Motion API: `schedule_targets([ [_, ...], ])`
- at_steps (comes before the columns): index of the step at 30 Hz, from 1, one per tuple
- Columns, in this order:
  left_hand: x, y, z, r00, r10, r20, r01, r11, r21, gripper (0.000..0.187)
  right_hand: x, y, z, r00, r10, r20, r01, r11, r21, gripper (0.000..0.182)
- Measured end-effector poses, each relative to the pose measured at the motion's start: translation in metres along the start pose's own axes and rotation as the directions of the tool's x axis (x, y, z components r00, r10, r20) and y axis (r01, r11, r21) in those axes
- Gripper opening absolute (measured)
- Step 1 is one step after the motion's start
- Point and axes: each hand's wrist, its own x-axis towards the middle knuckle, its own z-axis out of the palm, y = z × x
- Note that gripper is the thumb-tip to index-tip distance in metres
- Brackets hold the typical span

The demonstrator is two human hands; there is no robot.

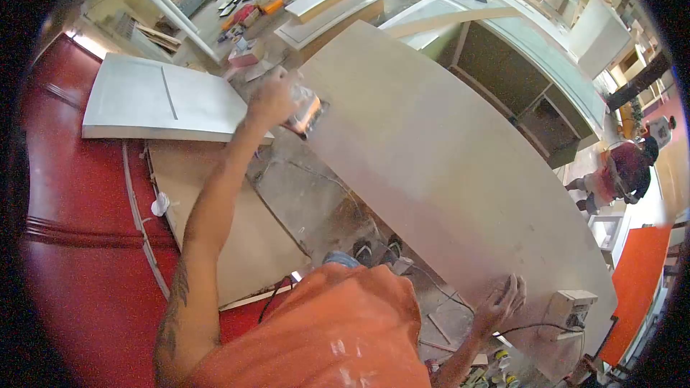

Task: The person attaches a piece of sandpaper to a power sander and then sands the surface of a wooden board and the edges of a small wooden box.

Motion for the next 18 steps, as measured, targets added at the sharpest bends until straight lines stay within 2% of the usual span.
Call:
schedule_targets([
  [3, -0.055, 0.056, -0.016, 0.997, 0.058, 0.058, -0.053, 0.995, -0.089, 0.042, 0.004, -0.007, -0.005, 0.996, 0.059, 0.062, -0.061, 0.997, 0.038, 0.028],
  [5, -0.084, 0.091, -0.015, 0.992, 0.121, 0.029, -0.118, 0.990, -0.071, 0.040, 0.006, -0.004, -0.001, 0.996, 0.069, 0.063, -0.070, 0.997, 0.016, 0.028],
  [9, -0.117, 0.156, -0.003, 0.947, 0.316, 0.062, -0.297, 0.931, -0.211, 0.032, 0.005, -0.004, 0.002, 0.996, 0.051, 0.069, -0.053, 0.998, 0.029, 0.029],
  [10, -0.124, 0.169, -0.006, 0.950, 0.307, 0.061, -0.289, 0.933, -0.213, 0.032, 0.007, -0.008, -0.001, 0.994, 0.056, 0.089, -0.057, 0.998, 0.006, 0.030],
  [11, -0.131, 0.180, -0.009, 0.919, 0.389, 0.069, -0.361, 0.898, -0.250, 0.030, 0.007, -0.010, -0.004, 0.992, 0.064, 0.110, -0.062, 0.998, -0.019, 0.030],
  [12, -0.133, 0.183, -0.012, 0.880, 0.470, 0.074, -0.432, 0.855, -0.285, 0.029, 0.005, -0.007, -0.006, 0.992, 0.061, 0.112, -0.059, 0.998, -0.018, 0.030],
  [14, -0.127, 0.172, -0.014, 0.887, 0.458, 0.068, -0.422, 0.861, -0.284, 0.030, 0.005, 0.001, -0.005, 0.990, -0.028, 0.141, 0.027, 1.000, 0.008, 0.032],
  [16, -0.116, 0.152, -0.012, 0.891, 0.450, 0.066, -0.416, 0.864, -0.283, 0.032, 0.004, 0.003, -0.006, 0.988, -0.023, 0.150, 0.025, 1.000, -0.010, 0.032],
  [18, -0.088, 0.118, -0.007, 0.941, 0.317, 0.117, -0.289, 0.935, -0.204, 0.038, 0.003, -0.001, -0.009, 0.986, -0.003, 0.164, 0.009, 0.999, -0.032, 0.032],
])
